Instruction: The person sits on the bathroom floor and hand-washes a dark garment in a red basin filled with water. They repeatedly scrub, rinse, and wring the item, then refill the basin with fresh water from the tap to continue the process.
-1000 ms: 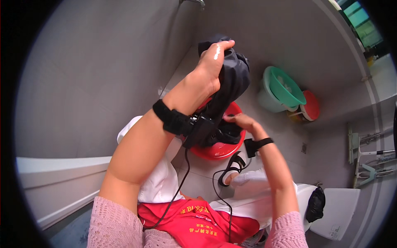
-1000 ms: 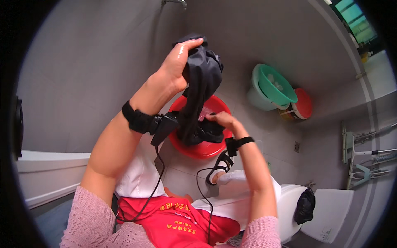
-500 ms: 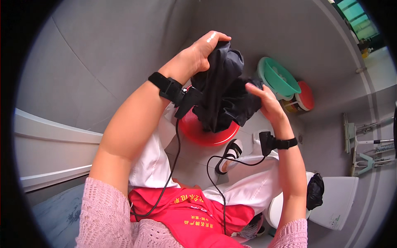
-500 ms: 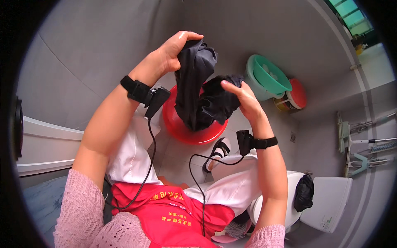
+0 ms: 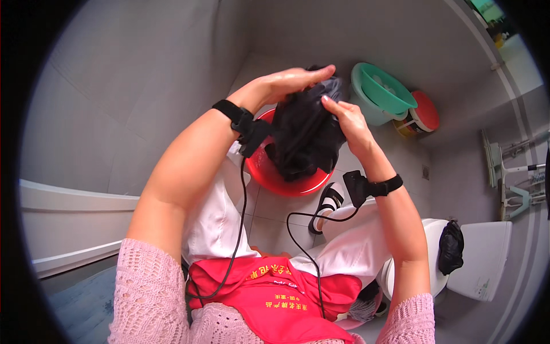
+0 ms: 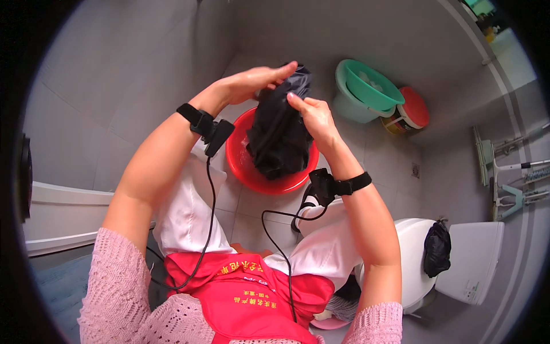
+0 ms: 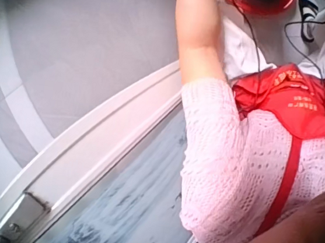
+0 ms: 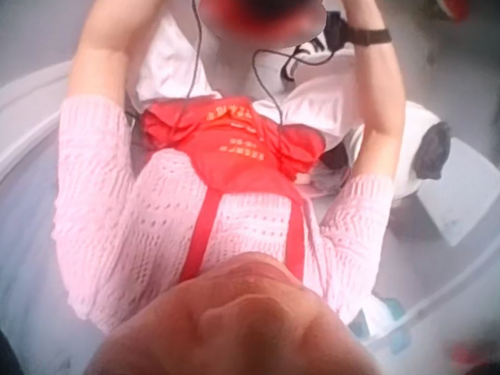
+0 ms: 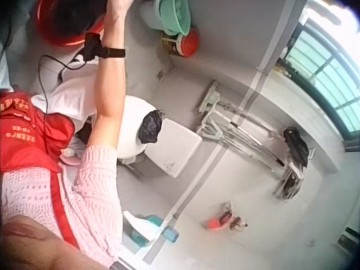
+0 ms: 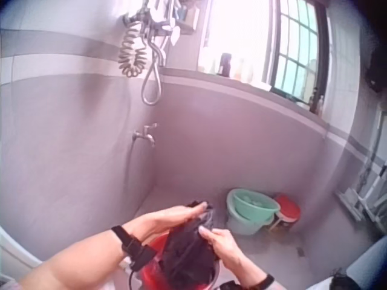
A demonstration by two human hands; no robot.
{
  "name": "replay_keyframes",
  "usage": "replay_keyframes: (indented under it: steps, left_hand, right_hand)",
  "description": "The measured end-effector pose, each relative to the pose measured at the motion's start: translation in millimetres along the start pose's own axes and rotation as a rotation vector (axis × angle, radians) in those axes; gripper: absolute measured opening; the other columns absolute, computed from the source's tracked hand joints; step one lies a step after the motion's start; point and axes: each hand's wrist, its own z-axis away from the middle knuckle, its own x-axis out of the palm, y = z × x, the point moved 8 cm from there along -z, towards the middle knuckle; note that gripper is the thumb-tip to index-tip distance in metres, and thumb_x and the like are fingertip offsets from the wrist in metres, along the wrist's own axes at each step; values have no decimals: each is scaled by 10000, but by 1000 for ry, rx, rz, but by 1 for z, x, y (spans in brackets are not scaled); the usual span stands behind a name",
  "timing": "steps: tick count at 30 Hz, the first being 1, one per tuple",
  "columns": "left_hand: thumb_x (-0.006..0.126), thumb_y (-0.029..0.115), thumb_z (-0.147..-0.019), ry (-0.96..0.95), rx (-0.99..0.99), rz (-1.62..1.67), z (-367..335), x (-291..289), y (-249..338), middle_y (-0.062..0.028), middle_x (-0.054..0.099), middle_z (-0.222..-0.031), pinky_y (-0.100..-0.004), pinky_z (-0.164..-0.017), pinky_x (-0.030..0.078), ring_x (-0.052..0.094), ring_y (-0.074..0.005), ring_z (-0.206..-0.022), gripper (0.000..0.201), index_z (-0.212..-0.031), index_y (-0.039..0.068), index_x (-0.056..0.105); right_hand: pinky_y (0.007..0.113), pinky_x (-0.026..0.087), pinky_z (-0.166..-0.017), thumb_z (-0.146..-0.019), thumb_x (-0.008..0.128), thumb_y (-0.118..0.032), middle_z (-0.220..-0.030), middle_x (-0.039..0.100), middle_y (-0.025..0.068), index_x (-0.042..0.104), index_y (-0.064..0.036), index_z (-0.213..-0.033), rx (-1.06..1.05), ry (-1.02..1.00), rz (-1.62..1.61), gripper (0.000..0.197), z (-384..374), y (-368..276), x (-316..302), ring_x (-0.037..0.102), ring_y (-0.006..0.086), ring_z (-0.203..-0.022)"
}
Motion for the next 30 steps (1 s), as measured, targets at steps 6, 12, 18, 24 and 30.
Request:
replay_keyframes:
  steps: [6, 12, 18, 24, 30]
  left_hand:
    - [792, 447, -843, -293, 174, -391, 11, 23, -14, -80, 692, -1072, -312, -861, 472, 611, -140, -1003, 567, -1140, -23, 684]
    - [721, 186, -854, 219, -40, -146, -5, -40, -27, -68, 681, -958, -317, -740, 492, 629, -172, -843, 349, -1156, 27, 649]
    - [697, 144, -807, 408, 223, -404, 7, -67, 2, -22, 638, -801, -299, -750, 458, 567, -127, -785, 174, -932, 24, 674]
    - [691, 177, -838, 560, 337, -418, 20, -97, 15, -1, 669, -819, -278, -777, 470, 586, -99, -791, 192, -969, 37, 698]
    - [698, 228, -852, 534, 320, -266, 23, -99, 9, -58, 711, -913, -302, -812, 499, 640, -146, -863, 312, -1082, 17, 693]
  right_hand:
    - [302, 534, -858, -911, 749, -292, -1022, 686, 44, 657, -18, -1110, -106, -13, -405, 351, -4, -11, -3, 658, 138, -916]
    - [397, 491, -955, -695, 892, -252, -1168, 651, 191, 319, -16, -1463, -167, -239, 771, 987, -11, 13, 5, 620, 305, -1147]
    - [435, 516, -943, -638, 892, -436, -1111, 706, 270, 684, 50, -1180, 332, -330, 1281, 756, -46, 110, -62, 671, 389, -1089]
    - [542, 515, -902, -810, 801, -520, -1300, 614, 181, 510, 16, -1414, 496, -289, 292, 858, -29, 96, -80, 625, 332, -1146]
    - [408, 419, -1054, -883, 799, -261, -1385, 539, 117, 76, -164, -1626, -15, -189, -403, 1041, -32, 42, -77, 566, 215, -1238]
